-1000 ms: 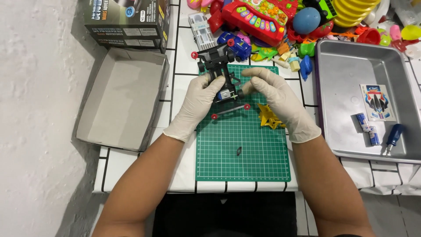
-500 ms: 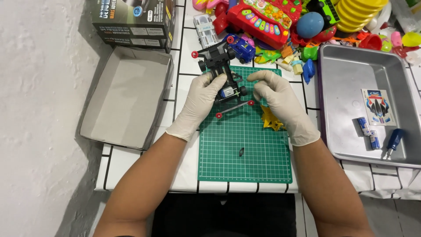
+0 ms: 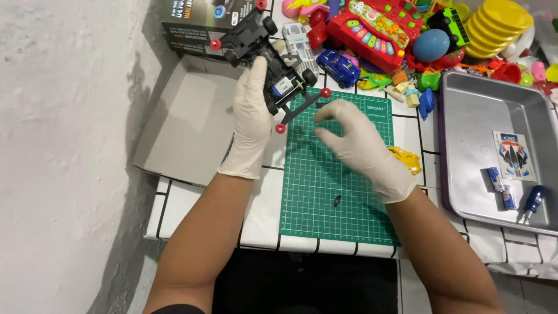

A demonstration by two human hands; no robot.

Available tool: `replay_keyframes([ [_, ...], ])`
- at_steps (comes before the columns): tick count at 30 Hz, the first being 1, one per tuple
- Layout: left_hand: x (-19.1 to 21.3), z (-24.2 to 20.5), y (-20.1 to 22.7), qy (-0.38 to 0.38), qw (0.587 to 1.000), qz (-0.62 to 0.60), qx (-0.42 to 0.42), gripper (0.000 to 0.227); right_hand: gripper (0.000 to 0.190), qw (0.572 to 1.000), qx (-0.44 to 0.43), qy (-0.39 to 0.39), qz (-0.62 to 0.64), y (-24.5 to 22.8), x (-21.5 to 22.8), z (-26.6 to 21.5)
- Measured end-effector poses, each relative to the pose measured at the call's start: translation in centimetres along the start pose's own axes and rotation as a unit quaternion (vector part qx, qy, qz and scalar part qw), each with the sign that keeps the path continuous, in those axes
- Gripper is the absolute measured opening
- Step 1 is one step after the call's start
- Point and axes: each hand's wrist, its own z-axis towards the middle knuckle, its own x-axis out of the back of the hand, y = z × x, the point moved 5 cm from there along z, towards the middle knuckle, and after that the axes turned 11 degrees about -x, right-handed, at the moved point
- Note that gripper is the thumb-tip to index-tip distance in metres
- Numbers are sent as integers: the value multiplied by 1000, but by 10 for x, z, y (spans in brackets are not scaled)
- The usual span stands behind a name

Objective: The person assembles a remote control car on a green cutting mat. They attach red wheels to the black chassis, secure the motor, and fit a yellow body shell onto the frame.

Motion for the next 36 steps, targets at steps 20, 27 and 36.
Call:
replay_keyframes([
  [20, 17, 3, 8, 88, 980, -131, -121, 52, 18, 718, -215, 32, 661, 37, -149, 105],
  [27, -11, -15, 21, 108, 983, -151, 7, 73, 11, 777, -171, 83, 600, 13, -113, 96],
  [36, 3, -5, -52, -35, 992, -115, 43, 41, 13, 943, -73, 161, 282, 16, 24, 53],
])
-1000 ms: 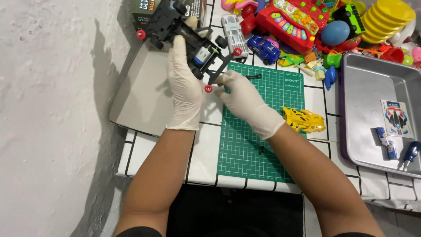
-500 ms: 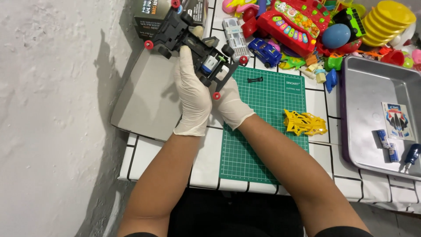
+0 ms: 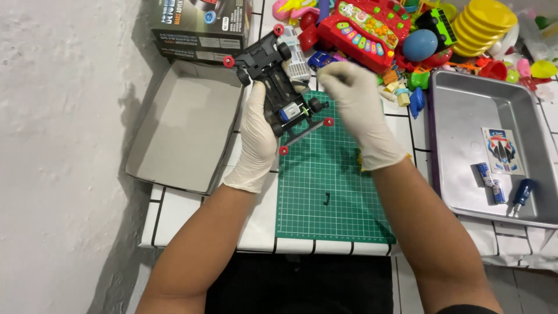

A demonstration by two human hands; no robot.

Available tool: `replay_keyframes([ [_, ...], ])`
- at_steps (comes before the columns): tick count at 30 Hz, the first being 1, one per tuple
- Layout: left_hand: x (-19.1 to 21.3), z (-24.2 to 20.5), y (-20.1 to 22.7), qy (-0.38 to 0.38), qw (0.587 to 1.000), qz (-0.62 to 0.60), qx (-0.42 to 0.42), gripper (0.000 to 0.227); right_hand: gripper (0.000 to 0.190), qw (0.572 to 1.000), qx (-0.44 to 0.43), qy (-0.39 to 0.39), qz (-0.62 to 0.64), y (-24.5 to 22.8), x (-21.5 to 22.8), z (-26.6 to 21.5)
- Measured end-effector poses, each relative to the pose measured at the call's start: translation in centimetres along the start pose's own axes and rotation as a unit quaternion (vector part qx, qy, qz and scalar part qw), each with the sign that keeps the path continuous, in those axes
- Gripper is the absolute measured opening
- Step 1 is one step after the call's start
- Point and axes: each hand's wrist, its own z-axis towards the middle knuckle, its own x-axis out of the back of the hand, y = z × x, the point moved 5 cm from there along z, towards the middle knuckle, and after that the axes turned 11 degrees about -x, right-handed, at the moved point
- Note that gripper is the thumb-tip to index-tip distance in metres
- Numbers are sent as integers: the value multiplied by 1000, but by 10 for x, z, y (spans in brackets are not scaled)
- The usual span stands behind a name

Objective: The person assembles a remote control car on a green cutting mat. They attach red wheels to the black chassis, secure the motor, and fit a yellow body shell onto the frame.

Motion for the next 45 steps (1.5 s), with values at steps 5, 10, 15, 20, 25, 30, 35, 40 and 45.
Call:
replay_keyframes([
  [5, -39, -48, 0, -87, 990, 92, 57, 43, 12, 997, 62, 48, 12, -13, 68, -26],
  [10, -58, -67, -6, -200, 950, 238, 36, 50, 9, 984, 154, 84, 25, 5, 76, -44],
  [15, -46, -67, -29, -337, 885, 306, -100, 38, 5, 959, 238, 148, -28, 6, 72, -58],
  [20, -41, -65, -39, -349, 889, 278, -100, 36, 4, 952, 259, 161, -17, 6, 71, -61],
  [25, -44, -71, -37, -333, 910, 234, -74, 34, 2, 952, 265, 154, 0, 8, 72, -60],
  [30, -51, -76, -35, -347, 899, 250, -94, 37, 3, 952, 271, 146, 5, 10, 71, -60],
  [35, -32, -66, -50, -370, 885, 264, -101, 37, 2, 950, 276, 147, 17, 9, 71, -59],
  [40, -27, -64, -54, -375, 886, 252, -104, 40, 2, 947, 285, 145, 21, 12, 71, -58],
  [45, -21, -61, -58, -372, 888, 249, -100, 40, 3, 946, 287, 146, 20, 14, 72, -58],
])
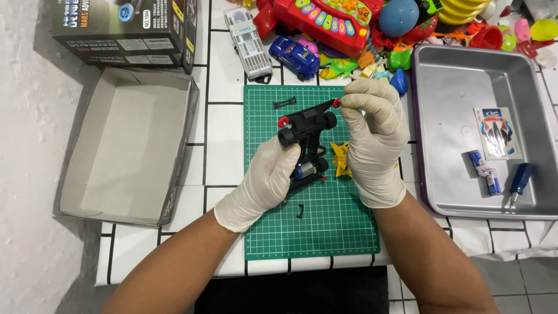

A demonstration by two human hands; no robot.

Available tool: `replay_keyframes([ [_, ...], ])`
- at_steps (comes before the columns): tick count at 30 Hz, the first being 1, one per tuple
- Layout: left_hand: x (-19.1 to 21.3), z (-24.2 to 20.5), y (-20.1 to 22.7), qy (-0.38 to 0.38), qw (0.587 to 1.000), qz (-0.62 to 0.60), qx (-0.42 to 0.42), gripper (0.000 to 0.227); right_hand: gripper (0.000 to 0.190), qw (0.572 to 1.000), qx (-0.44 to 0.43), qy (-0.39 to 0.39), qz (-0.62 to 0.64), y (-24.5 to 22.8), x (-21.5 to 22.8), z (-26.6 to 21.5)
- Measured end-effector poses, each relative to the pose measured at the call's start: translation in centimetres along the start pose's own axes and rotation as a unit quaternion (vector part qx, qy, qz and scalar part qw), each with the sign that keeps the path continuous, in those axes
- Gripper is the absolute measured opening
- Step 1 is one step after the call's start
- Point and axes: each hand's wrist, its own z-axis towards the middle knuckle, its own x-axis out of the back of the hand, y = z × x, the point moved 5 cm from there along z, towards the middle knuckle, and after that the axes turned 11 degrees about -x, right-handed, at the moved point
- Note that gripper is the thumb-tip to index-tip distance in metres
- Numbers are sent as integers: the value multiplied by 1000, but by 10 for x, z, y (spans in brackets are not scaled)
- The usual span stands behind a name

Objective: The person assembles a remote control car on a green cutting mat. They attach red wheels to the black chassis, secure the motor, and fit a yellow body shell onto the frame.

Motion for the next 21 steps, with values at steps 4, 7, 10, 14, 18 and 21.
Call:
replay_keyframes([
  [4, 0, -2, -6, -4, 1000, 6, -13, 40, 4, 1000, -2, 3, -4, 0, 0, 0],
  [7, -1, -2, -3, -8, 1000, 3, -20, 40, 4, 1000, -3, 6, -2, 0, 0, 0],
  [10, 1, -4, -8, -2, 1000, 7, -26, 39, 4, 1000, -4, 4, -10, -2, -1, 0],
  [14, 1, -6, -9, -4, 999, 26, -26, 39, 3, 1000, -19, -2, -15, -1, 0, 0],
  [18, 4, -13, -28, -7, 998, 53, -33, 38, 3, 1000, -23, -3, -12, 1, -1, 0],
  [21, 3, -14, -27, -7, 997, 68, -31, 37, 4, 999, -27, -8, -19, 1, 0, -1],
])
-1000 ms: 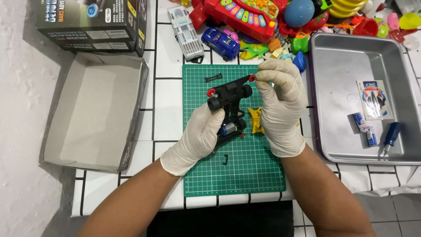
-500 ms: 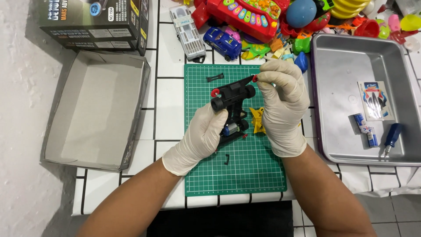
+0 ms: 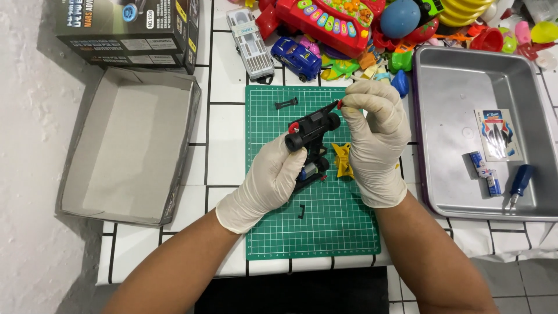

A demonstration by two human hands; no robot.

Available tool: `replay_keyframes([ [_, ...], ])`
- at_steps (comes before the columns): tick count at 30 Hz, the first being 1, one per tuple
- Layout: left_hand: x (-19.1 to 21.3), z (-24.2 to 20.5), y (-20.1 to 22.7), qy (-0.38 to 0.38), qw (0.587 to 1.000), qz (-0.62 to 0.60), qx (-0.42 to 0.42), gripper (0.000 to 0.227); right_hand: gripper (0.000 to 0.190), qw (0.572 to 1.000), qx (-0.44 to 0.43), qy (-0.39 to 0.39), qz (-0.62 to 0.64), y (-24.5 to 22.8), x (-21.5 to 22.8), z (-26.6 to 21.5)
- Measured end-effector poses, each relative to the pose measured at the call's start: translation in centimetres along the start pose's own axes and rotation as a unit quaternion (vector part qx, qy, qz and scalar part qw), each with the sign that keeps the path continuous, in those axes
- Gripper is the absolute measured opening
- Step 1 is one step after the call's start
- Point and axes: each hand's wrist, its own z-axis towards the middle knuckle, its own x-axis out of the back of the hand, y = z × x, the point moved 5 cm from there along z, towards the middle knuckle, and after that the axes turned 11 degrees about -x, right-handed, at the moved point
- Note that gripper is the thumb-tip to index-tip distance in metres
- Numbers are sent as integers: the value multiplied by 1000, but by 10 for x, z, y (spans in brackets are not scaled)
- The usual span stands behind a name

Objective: The person assembles a remote control car on a green cutting mat. They attach red wheels to the black chassis, secure the motor, and fit a yellow body shell onto the frame.

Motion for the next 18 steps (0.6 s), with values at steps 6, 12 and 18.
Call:
replay_keyframes([
  [6, -3, 19, 35, 10, 1000, 6, -12, 34, 5, 1000, 14, 0, -7, -1, 0, -1],
  [12, -1, 4, 9, -11, 1000, 10, -23, 36, 6, 999, 24, 3, -25, -1, 1, -2],
  [18, -1, 9, 19, -11, 999, 26, -33, 35, 10, 999, 32, 10, -35, -5, 0, -1],
])
